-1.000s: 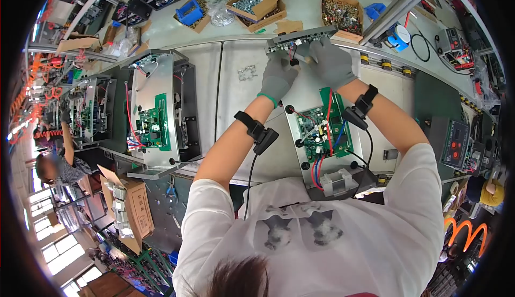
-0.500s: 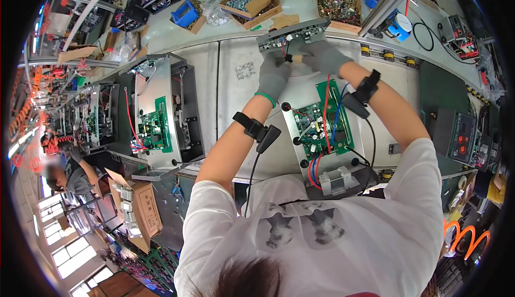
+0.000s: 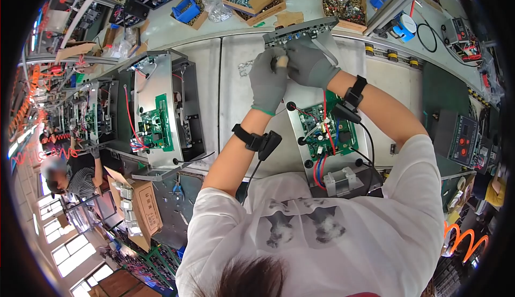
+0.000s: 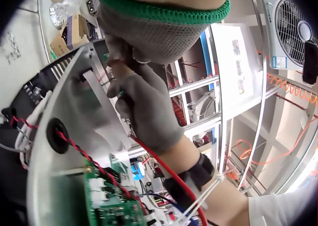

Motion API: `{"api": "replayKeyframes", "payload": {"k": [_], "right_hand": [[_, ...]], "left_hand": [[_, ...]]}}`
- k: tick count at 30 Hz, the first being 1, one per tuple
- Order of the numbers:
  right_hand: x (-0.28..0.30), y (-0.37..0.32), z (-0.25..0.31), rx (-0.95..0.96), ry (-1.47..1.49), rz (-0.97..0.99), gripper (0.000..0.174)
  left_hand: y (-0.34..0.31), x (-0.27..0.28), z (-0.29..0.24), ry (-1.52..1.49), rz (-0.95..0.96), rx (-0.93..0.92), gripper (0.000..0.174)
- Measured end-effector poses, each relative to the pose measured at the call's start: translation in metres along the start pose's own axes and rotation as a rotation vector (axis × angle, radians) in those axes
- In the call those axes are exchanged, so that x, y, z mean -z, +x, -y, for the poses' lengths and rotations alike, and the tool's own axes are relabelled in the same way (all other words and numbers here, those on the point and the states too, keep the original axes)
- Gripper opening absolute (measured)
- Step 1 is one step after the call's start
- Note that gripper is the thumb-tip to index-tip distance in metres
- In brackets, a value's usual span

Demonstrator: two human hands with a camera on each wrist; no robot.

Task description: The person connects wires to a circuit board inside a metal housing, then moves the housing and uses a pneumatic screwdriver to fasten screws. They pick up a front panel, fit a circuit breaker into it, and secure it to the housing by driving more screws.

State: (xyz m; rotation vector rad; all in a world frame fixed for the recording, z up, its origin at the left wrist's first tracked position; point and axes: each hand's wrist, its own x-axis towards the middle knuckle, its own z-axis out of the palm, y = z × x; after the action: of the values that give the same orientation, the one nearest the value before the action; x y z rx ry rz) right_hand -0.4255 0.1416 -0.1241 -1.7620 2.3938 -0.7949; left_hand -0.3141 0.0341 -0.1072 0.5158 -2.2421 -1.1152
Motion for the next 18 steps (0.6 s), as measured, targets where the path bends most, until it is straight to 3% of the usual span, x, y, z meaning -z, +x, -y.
{"api": "replayKeyframes", "payload": {"k": [1,2,4,5,6,8,9,11,12,14,15,18], "right_hand": [[-0.001,0.0,-0.003,0.138,0.088,-0.164,0.03],[-0.001,-0.001,-0.005,0.135,0.09,-0.159,0.03],[0.005,0.0,-0.001,0.003,0.205,0.066,0.03],[0.009,0.001,0.002,-0.087,0.12,0.209,0.029],[0.012,0.004,0.008,-0.082,0.121,0.211,0.029],[0.013,0.009,0.017,-0.471,0.455,0.306,0.03],[0.013,0.01,0.016,-0.471,0.456,0.308,0.03],[0.012,0.013,0.01,-0.703,0.691,0.326,0.03],[0.01,0.015,0.006,-0.714,0.684,0.333,0.03],[-0.001,0.021,0.0,-1.152,1.056,0.215,0.026],[-0.017,0.018,-0.007,-1.132,1.08,0.142,0.027],[-0.035,0.018,-0.01,-1.16,1.039,0.053,0.03]], "left_hand": [[-0.001,0.003,0.008,-0.002,0.0,0.003,0.016],[-0.004,0.005,0.016,-0.095,0.039,0.033,0.015],[-0.004,0.009,0.016,-0.186,0.081,0.069,0.015],[-0.002,0.009,0.015,-0.302,0.085,0.279,0.017],[0.003,0.01,0.013,-0.418,0.085,0.487,0.019],[0.006,0.001,0.032,-0.363,0.102,0.433,0.025],[0.008,-0.002,0.032,-0.304,0.107,0.394,0.027],[0.008,-0.006,0.043,-0.12,0.097,0.291,0.034],[0.006,-0.009,0.04,-0.131,0.101,0.299,0.034],[0.007,-0.013,0.031,0.063,-0.107,0.226,0.038],[0.008,-0.014,0.031,0.003,-0.058,0.245,0.051],[0.014,-0.021,0.045,0.064,0.01,0.162,0.055]]}}
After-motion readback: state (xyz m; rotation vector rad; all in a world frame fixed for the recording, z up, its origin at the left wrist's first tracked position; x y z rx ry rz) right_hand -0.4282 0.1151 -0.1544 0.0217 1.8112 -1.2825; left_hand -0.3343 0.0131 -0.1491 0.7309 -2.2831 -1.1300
